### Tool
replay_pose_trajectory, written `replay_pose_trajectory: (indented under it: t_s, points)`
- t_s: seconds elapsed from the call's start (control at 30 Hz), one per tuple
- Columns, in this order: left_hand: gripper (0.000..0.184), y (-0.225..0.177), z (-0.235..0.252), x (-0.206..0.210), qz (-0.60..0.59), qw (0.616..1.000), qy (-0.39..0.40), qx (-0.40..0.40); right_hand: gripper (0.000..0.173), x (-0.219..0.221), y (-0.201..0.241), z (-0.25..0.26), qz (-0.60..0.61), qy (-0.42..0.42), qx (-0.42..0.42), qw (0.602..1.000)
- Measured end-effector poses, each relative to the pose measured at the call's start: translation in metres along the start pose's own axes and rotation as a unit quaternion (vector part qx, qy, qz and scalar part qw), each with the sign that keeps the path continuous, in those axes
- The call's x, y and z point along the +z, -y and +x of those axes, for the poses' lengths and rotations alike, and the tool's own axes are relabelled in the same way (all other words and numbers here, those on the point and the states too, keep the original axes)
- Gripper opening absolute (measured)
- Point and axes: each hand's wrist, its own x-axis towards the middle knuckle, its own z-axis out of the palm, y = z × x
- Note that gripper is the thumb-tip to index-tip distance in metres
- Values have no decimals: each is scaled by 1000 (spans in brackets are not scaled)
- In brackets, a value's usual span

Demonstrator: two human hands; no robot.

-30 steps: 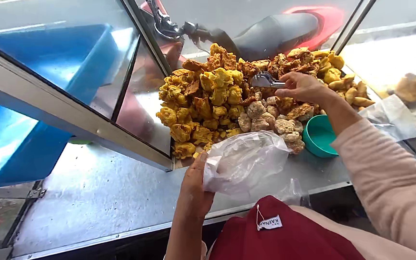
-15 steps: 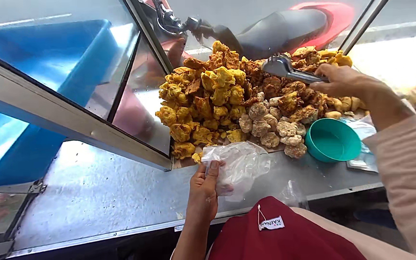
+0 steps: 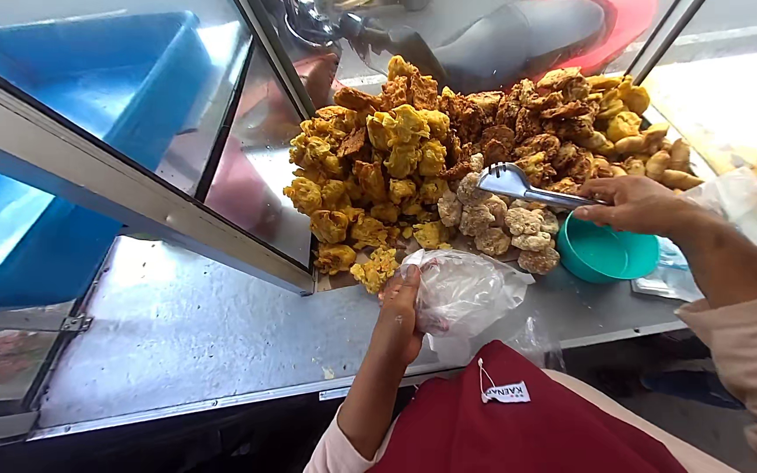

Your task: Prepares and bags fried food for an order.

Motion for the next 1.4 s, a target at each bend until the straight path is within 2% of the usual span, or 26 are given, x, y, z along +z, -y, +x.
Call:
replay_pose_trajectory:
  t_s: [0.17,0.23,0.37,0.5,0.6,0.73,0.83,0.97,1.1,1.23,1.4]
  points:
    - [42,12,28,6,15,999,10,-42,11,-2,-8,-21,4,-43,-34,998]
    - [42,14,34,9,21,998,5,-51,11,1,-6,-27,42,-41,-14,998]
    - [43,15,39,11,24,998,-7,-63,14,3,-7,-45,106,-53,19,993]
    - [45,16,42,14,26,996,-35,-75,17,-1,-13,-62,122,-86,11,989]
    - [47,16,46,19,37,995,-43,-85,22,-7,-22,-76,126,-103,-34,986]
    - [50,16,51,22,40,994,-42,-98,33,-9,-18,-98,120,-93,-47,987]
    - [50,17,52,19,28,993,-48,-101,25,-1,-9,-113,137,-59,-36,988]
    - [54,20,51,11,46,993,-49,-100,27,17,-21,-123,161,-16,-57,985]
    - [53,25,48,4,90,992,-43,-78,33,30,-16,-128,111,-24,-71,991]
    - [53,23,35,1,175,983,-41,-46,37,40,8,-120,0,-32,-80,996]
    - [43,20,13,-16,317,946,-41,57,40,48,36,-111,-105,-77,-95,987]
